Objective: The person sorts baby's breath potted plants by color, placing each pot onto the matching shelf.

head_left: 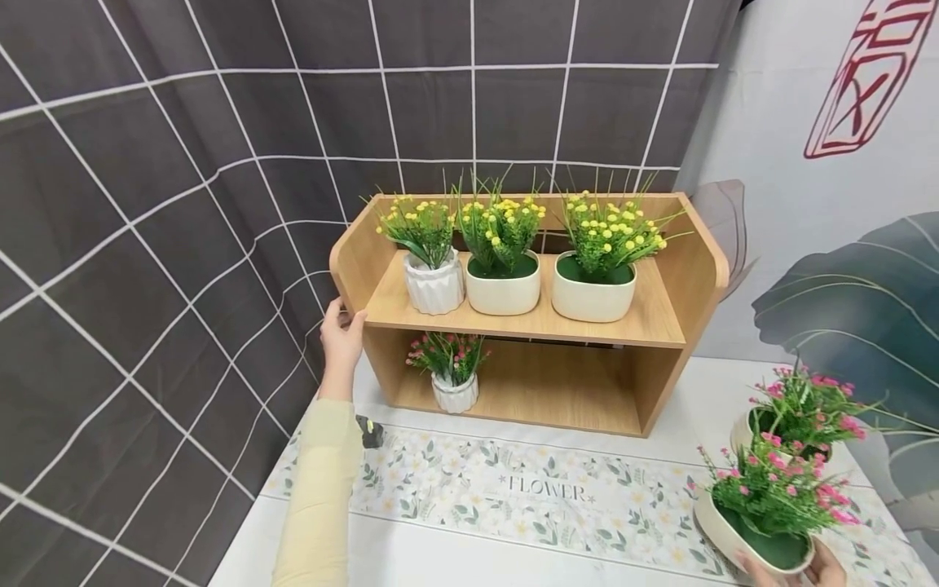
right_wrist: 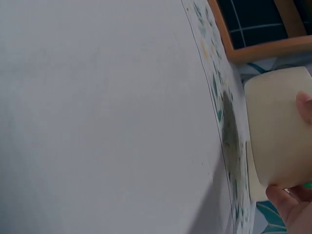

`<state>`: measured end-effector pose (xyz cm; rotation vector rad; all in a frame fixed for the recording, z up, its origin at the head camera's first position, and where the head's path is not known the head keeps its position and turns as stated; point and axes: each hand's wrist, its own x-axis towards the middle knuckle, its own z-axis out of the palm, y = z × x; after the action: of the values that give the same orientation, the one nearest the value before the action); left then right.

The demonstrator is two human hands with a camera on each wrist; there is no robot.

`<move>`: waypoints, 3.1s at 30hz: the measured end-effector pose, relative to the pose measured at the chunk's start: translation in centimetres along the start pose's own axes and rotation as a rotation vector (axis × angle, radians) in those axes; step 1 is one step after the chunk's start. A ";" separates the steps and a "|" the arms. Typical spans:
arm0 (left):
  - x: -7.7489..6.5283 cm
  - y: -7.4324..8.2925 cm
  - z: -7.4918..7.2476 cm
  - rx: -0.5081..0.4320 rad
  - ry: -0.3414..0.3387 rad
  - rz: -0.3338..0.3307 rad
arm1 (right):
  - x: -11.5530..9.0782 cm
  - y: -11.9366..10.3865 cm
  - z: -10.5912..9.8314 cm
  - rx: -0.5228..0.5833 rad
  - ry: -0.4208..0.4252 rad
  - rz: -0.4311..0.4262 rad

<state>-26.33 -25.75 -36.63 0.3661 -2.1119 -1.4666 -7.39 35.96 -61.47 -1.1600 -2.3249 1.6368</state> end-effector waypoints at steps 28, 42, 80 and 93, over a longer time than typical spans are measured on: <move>0.4 -0.5 0.1 -0.028 0.000 -0.001 | -10.3 -9.8 9.1 -0.116 -0.171 -0.418; 0.5 -0.6 0.2 -0.072 0.012 -0.001 | -9.6 -12.1 12.5 -0.052 -0.247 -0.694; 0.2 -0.7 0.4 -0.082 0.021 -0.005 | -5.8 -14.9 21.0 0.009 -0.444 -0.774; 0.3 -0.7 0.3 -0.077 0.027 -0.006 | -5.3 -16.5 22.5 0.015 -0.573 -0.671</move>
<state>-26.82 -25.98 -37.25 0.3622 -2.0281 -1.5331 -22.65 12.77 -55.50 0.1653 -2.5562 1.8259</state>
